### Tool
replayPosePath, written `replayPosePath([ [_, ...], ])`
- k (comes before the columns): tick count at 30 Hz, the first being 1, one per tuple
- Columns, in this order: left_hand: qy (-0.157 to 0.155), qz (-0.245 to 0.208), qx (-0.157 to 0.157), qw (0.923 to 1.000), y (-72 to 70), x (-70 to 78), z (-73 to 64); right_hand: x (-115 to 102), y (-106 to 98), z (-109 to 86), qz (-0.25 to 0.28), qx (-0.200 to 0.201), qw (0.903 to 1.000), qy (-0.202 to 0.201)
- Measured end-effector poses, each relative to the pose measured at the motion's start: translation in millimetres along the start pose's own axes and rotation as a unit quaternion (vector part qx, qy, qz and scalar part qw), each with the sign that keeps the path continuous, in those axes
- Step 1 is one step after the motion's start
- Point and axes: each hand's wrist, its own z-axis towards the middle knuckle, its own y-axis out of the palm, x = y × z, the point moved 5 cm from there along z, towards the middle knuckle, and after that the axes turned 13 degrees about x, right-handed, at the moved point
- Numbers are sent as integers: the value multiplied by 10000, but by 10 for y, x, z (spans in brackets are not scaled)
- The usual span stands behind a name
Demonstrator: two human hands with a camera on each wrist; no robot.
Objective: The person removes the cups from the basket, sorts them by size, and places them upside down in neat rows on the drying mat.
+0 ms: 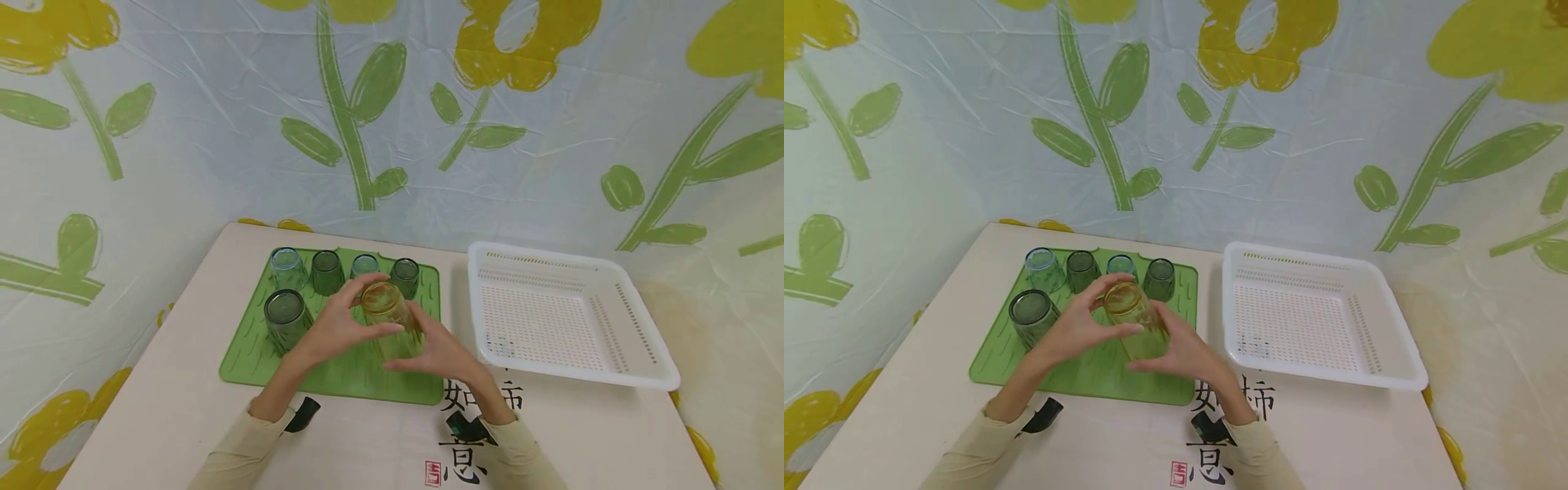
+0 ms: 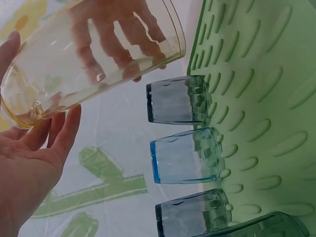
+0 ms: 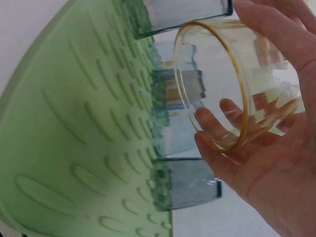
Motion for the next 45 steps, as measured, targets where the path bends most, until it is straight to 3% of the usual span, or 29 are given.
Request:
replayPosePath([
  [7, 327, 240, -51, 9992, 52, -42, 16, 121, 123, 38, 493, 168, 9984, -229],
  [16, 840, 602, -102, 9946, 115, -118, 25, 228, 206, 77, 176, 582, 9968, -525],
  [27, 832, 309, -315, 9956, 132, -191, 14, 398, 328, 118, 170, 748, 9962, -410],
  [39, 530, 345, -541, 9965, 157, -253, 6, 461, 356, 132, 479, 522, 9972, -226],
  [45, 553, 486, -688, 9949, 131, -253, 5, 396, 287, 99, 403, 285, 9987, 107],
])
